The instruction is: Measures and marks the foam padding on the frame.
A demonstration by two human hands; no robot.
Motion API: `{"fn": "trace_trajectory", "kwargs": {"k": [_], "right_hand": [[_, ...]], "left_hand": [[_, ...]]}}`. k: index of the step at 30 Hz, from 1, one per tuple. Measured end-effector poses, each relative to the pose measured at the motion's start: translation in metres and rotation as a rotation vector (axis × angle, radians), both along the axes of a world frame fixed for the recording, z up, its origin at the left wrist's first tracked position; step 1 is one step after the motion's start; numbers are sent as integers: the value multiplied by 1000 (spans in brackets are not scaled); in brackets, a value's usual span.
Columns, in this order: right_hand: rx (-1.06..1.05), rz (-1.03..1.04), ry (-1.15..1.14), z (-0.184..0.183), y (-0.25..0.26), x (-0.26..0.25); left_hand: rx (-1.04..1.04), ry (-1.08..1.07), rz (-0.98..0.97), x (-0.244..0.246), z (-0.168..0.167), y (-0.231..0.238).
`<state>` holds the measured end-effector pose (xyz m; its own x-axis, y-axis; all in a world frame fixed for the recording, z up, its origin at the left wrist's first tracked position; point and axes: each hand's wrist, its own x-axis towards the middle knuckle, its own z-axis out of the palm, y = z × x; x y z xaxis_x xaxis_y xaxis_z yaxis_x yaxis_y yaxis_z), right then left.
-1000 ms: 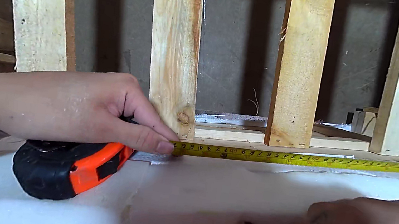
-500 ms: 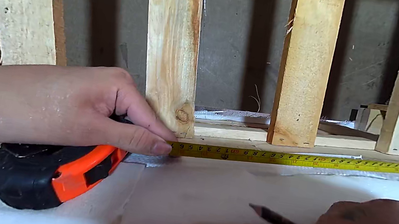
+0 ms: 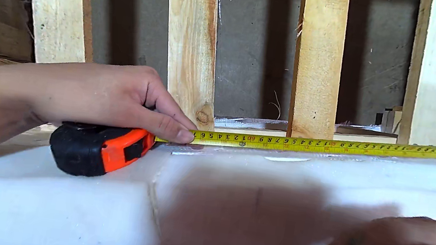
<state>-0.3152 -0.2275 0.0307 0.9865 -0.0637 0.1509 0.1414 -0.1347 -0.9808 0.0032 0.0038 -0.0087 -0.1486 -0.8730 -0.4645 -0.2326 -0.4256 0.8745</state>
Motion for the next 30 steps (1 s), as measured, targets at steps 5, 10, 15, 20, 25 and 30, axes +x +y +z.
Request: {"fn": "trace_trajectory", "kwargs": {"k": [5, 10, 15, 20, 25, 30], "right_hand": [[-72, -98, 20, 1, 13, 17], [-93, 27, -62, -3, 14, 19], [-223, -20, -114, -3, 18, 26], [-224, 5, -118, -7, 22, 22], [-34, -97, -87, -5, 24, 29], [-136, -1, -74, -9, 22, 21]], "left_hand": [[64, 31, 23, -4, 9, -4], [168, 89, 72, -7, 18, -6], [153, 63, 36, -5, 17, -7], [152, 76, 39, -6, 15, -6], [168, 74, 37, -6, 16, -7], [187, 98, 51, -7, 15, -7]]}}
